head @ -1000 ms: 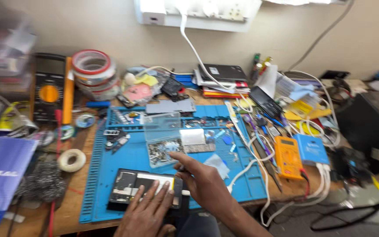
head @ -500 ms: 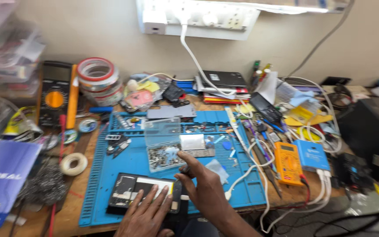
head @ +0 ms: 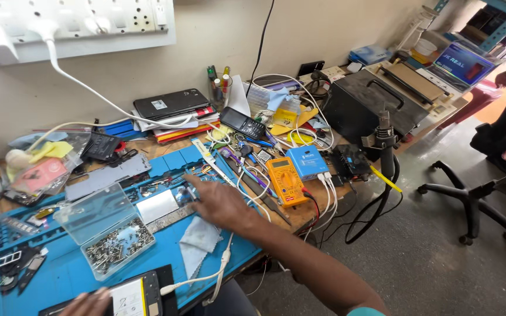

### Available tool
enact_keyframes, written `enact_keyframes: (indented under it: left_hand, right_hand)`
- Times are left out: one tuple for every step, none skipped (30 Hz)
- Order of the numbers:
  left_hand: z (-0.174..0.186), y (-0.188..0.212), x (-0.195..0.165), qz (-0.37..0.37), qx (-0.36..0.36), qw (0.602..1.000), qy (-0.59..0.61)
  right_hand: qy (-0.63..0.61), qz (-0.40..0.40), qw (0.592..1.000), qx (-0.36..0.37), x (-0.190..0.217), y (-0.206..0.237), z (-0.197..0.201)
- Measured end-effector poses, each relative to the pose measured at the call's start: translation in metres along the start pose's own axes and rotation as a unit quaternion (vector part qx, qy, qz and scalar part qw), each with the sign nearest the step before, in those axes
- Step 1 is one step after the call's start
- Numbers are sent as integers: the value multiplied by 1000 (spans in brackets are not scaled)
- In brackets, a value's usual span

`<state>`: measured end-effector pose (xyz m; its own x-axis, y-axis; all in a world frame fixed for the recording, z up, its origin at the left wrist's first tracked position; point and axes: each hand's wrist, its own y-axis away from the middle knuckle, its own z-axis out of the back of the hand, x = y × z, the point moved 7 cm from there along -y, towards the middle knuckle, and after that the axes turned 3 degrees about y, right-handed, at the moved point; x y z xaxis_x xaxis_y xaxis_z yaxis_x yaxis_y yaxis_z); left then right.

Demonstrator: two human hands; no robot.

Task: The person repairs a smartphone at a workbench. They pry at the opened phone with a metal tool, wipe the interior with a cloth, unscrew screws with a screwdriver, and place the removed screws into a small plastic parts box while working on the phone's battery and internal components.

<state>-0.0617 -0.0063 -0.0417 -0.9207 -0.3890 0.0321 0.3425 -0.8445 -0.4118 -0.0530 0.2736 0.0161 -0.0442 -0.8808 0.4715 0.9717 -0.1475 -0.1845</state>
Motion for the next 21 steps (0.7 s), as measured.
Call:
enact_keyframes:
  left_hand:
    - [3, 2, 10, 26, 2, 1000, -9]
    - [8, 4, 17, 53, 6, 998, -17]
    - [14, 7, 22, 90, 9, 996, -7]
    - [20, 11, 26, 127, 12, 992, 2]
    - [26, 15, 29, 166, 13, 986, 11]
    - [35, 16, 23, 139, -8, 990, 25]
    - [43, 18, 16, 113, -30, 992, 39]
    - [48, 18, 10, 86, -53, 993, 53]
    - [45, 19, 11, 105, -32, 993, 47]
    - [41, 21, 12, 124, -12, 991, 42]
    - [35, 23, 15, 141, 9, 989, 37]
    - [31, 26, 17, 144, 4, 989, 43]
    - [27, 31, 20, 149, -2, 988, 51]
    - [22, 37, 23, 153, -6, 987, 58]
    - [16, 41, 23, 124, -9, 991, 49]
    - [10, 47, 26, 126, -1, 991, 53]
    - [2, 52, 29, 131, 9, 990, 53]
    - [-4, 55, 32, 136, 17, 989, 54]
    - [-10, 57, 34, 144, 27, 988, 53]
    - [-14, 56, 37, 151, 34, 986, 53]
    - [-17, 53, 38, 151, 39, 986, 53]
  right_hand:
    - [-4, -2, 1000, -3, -12, -8, 8]
    - [44, 66, 997, -9, -20, -23, 29]
    - [199, 168, 951, -169, -17, -25, 62]
    - [29, -58, 991, -113, -70, -47, 84]
    - [-14, 6, 979, -201, -77, -50, 114]
    - [132, 24, 964, -227, -82, -58, 133]
    - [179, 17, 969, -167, -88, -69, 140]
    - [226, 10, 968, -107, -93, -77, 141]
    - [219, -16, 974, -54, -100, -83, 135]
    - [213, -42, 976, -1, -105, -86, 129]
    - [206, -70, 975, 51, -107, -86, 123]
    - [214, -82, 972, 52, -104, -86, 122]
    - [222, -95, 969, 54, -103, -87, 123]
    - [230, -108, 966, 57, -104, -87, 124]
    - [228, -80, 970, 41, -101, -89, 129]
    - [226, -55, 972, 23, -102, -92, 135]
    - [226, -29, 974, 3, -104, -94, 143]
    - [185, -71, 980, 19, -119, -96, 147]
    - [142, -114, 983, 35, -134, -98, 148]
    - [98, -156, 982, 50, -147, -97, 147]
    - [86, -97, 991, 22, -144, -101, 147]
